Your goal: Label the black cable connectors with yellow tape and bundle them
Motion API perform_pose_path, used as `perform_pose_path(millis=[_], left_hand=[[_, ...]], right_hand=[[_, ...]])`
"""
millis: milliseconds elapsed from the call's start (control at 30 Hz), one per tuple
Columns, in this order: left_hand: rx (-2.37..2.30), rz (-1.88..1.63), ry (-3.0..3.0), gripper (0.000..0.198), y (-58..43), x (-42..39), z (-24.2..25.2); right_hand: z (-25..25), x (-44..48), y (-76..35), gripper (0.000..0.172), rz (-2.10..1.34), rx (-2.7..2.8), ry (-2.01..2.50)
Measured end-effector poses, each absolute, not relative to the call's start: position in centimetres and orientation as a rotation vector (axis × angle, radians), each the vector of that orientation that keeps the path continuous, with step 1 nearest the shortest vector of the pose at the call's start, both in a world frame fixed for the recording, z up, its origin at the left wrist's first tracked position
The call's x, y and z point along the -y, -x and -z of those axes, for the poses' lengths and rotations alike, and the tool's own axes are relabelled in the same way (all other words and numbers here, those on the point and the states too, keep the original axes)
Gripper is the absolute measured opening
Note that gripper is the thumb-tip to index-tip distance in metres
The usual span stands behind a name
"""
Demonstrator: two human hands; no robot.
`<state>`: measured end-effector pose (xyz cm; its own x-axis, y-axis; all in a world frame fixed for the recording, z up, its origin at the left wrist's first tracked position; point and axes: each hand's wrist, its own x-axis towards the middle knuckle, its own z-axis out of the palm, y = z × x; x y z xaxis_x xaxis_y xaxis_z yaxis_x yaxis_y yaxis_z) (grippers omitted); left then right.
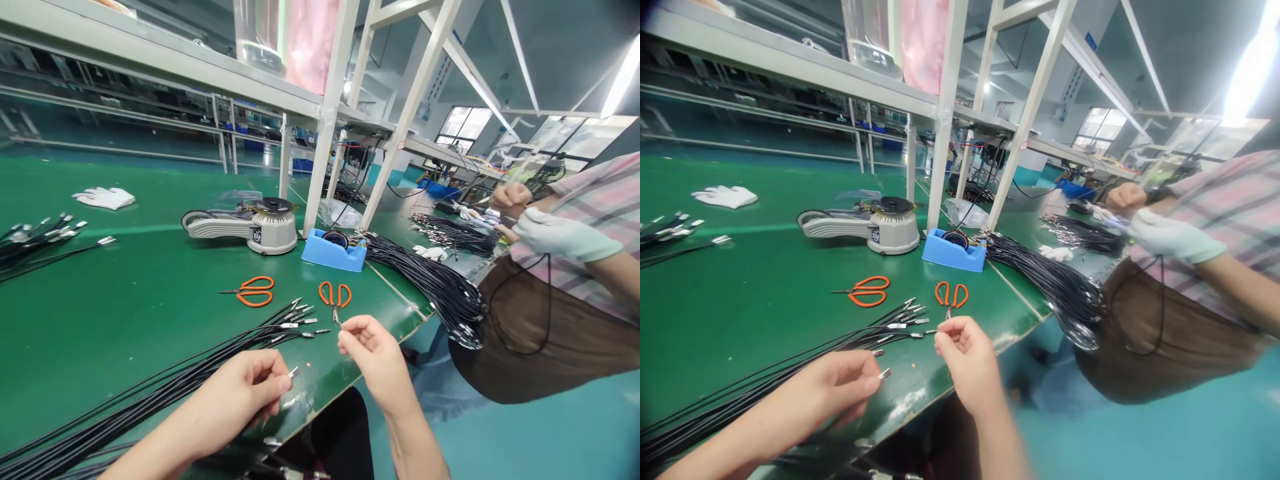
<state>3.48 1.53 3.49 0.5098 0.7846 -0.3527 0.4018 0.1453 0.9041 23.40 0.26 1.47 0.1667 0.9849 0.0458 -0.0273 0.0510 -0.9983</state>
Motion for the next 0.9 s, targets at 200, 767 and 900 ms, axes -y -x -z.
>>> perform_pose_path(millis=[200,767,900], left_hand=[[-1.162,-0.515,-1.523,0.028,-4.5,-1.2,-3.7],[-1.161,-0.459,-1.553,0.03,-5.4,-1.3,-4.1],[-1.126,-0.435,-1.619,0.03,-5.2,-1.8,-3.8]], right_hand=[[-1.5,0.9,-21.6,0.012,-1.237,1.303,1.223],[-1.0,0.6,-24.3,0.025,-1.159,1.024,1.228],[-0.9,0.6,-25.1,0.023,-1.173,1.044,1.268]])
